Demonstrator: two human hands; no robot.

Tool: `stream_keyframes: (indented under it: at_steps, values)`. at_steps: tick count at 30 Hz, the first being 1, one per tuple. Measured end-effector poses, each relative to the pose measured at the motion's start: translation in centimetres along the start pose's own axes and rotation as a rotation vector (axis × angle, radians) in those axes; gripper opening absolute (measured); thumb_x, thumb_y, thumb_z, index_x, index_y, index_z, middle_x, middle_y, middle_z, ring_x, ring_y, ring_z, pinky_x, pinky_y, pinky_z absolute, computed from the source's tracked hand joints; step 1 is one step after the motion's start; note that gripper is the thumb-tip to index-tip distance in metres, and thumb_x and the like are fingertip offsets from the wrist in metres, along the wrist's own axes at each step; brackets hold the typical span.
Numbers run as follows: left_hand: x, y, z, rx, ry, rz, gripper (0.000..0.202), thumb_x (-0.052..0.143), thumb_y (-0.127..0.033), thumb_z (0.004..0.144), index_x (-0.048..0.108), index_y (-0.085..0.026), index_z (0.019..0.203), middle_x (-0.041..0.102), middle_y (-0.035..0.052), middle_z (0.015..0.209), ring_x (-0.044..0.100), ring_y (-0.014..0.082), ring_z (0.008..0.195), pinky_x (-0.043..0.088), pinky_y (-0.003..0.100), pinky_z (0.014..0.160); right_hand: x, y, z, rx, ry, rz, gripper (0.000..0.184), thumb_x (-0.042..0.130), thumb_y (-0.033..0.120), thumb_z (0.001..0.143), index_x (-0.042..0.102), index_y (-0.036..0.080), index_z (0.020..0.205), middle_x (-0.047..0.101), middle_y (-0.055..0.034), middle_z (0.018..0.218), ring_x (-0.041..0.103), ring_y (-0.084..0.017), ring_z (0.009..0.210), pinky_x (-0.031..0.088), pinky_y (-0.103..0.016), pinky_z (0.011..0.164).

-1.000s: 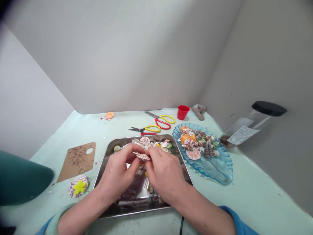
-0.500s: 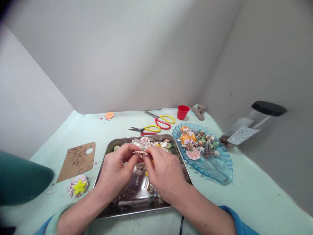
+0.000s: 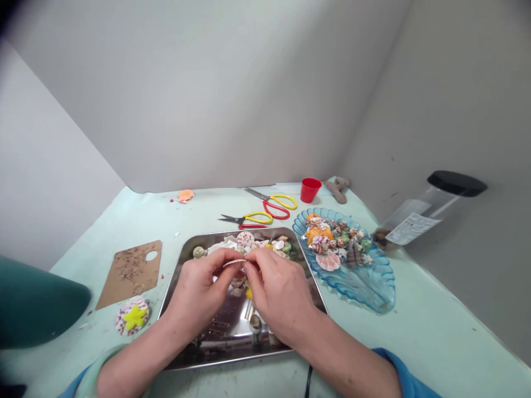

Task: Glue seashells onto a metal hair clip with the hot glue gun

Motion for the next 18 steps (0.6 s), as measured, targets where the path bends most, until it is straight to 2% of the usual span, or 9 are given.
stream_keyframes:
  at_steps: [7, 13, 18]
  values:
    - [0.17, -0.02, 0.01, 0.033, 0.055, 0.085, 0.019, 0.047, -0.013, 0.085, 0.063, -0.020, 0.090, 0.070, 0.0008, 0.074, 0.065, 0.0151, 0.067, 0.046, 0.024, 0.061, -0.01, 0.14, 0.02, -0.013, -0.004, 0.009, 0.015, 0.044, 0.022, 0.090, 0.057, 0.018, 0.085, 0.061, -0.0028, 0.076, 0.055, -0.015, 0.066, 0.040, -0.028, 0.062]
    - [0.00, -0.03, -0.01, 0.020, 0.042, 0.039, 0.018, 0.046, -0.011, 0.084, 0.062, -0.019, 0.085, 0.067, -0.0014, 0.065, 0.064, 0.0139, 0.061, 0.045, 0.023, 0.058, 0.00, 0.17, 0.02, -0.006, -0.009, 0.022, 0.015, 0.044, 0.024, 0.091, 0.057, 0.018, 0.085, 0.060, -0.0017, 0.074, 0.054, -0.015, 0.064, 0.039, -0.028, 0.061]
    - [0.07, 0.11, -0.01, 0.008, 0.044, -0.006, 0.016, 0.047, -0.014, 0.085, 0.061, -0.021, 0.087, 0.068, -0.0027, 0.066, 0.064, 0.0129, 0.062, 0.045, 0.023, 0.061, 0.03, 0.12, 0.03, 0.011, -0.024, 0.015, 0.015, 0.045, 0.025, 0.091, 0.058, 0.018, 0.089, 0.061, -0.0017, 0.076, 0.056, -0.015, 0.066, 0.041, -0.028, 0.063]
Point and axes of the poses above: each hand's wrist, its own z-axis towards the middle knuckle, its own x-axis out of the palm, y = z × x, the point moved 1 cm from there along z, towards the middle knuckle
